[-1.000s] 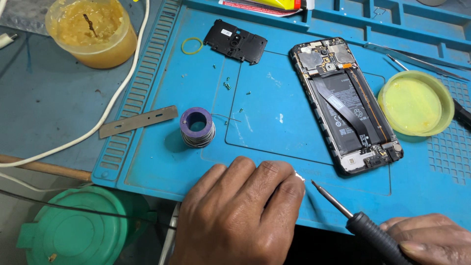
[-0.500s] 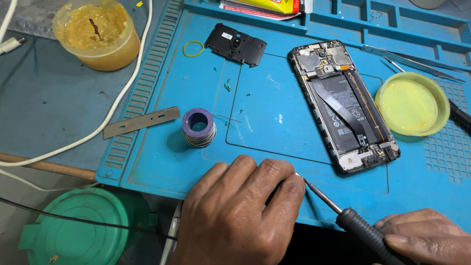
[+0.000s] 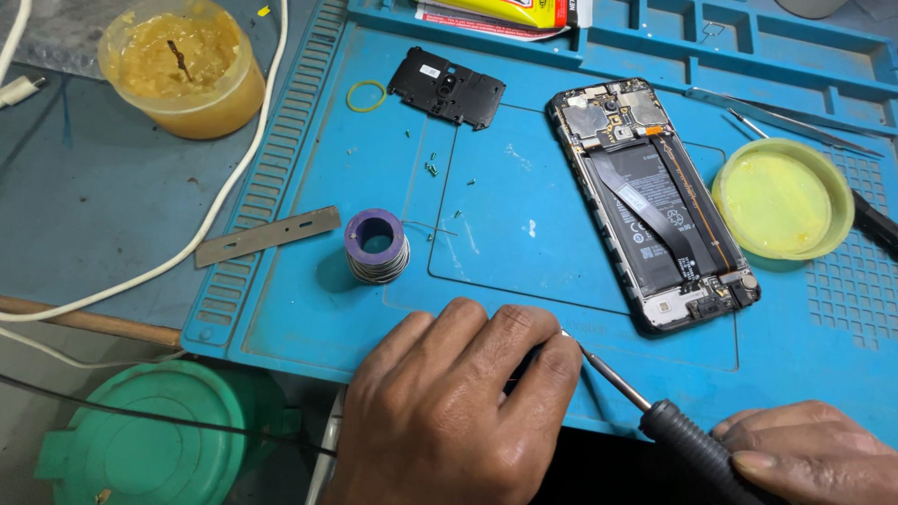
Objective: The person solders a small component onto a flex cable at a repair bench using a soldering iron and flux, then manipulates and positions the flex cable inside an opened smartphone body, pressing components into place and adjusting parts on the work mat.
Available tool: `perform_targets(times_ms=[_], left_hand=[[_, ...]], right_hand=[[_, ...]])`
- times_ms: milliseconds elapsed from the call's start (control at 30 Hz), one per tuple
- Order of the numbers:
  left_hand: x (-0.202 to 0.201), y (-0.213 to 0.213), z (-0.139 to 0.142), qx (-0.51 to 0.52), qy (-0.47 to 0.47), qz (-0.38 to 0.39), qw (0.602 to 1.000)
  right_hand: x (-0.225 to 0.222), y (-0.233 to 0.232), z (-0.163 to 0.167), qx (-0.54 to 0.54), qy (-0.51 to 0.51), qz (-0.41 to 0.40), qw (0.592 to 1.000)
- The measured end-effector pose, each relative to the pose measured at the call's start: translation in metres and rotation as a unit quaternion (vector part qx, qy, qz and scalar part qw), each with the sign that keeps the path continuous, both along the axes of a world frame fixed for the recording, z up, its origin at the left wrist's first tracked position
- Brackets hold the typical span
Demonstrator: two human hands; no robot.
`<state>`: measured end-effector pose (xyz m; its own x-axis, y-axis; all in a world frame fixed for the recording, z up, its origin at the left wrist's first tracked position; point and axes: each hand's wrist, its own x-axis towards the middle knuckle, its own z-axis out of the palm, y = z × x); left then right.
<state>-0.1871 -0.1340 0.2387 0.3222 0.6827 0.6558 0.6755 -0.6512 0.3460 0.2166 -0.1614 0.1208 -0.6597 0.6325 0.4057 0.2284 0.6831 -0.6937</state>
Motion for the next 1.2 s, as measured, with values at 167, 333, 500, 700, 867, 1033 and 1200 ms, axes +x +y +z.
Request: perform_targets(times_ms=[167, 333, 500, 700, 867, 1033, 1200], left_hand=[[0.021, -0.008, -0.009, 0.007, 0.011, 0.000, 1.000], [0.033, -0.010, -0.021, 0.000, 0.020, 0.003, 1.000], [0.039, -0.017, -0.023, 0.001, 0.013, 0.000, 1.000], [0.047, -0.024, -0.025, 0.006, 0.000, -0.007, 1.000], [0.049, -0.025, -0.029, -0.004, 0.017, -0.004, 1.000], [0.050, -0.031, -0.027, -0.005, 0.015, -0.001, 1.000], [0.053, -0.032, -0.021, -0.001, 0.012, -0.002, 1.000]], right_hand=[[0.017, -0.017, -0.006, 0.015, -0.019, -0.043, 0.999], [0.026, -0.016, -0.014, -0.014, 0.008, -0.022, 1.000], [0.032, -0.014, -0.016, -0.021, 0.005, 0.034, 0.999], [0.044, -0.032, -0.019, -0.027, 0.010, -0.026, 0.999], [0.037, -0.032, -0.016, -0.005, 0.009, -0.058, 0.998], [0.025, -0.032, -0.003, 0.003, 0.021, -0.050, 0.999], [0.009, -0.039, 0.005, 0.060, 0.013, -0.094, 0.994]])
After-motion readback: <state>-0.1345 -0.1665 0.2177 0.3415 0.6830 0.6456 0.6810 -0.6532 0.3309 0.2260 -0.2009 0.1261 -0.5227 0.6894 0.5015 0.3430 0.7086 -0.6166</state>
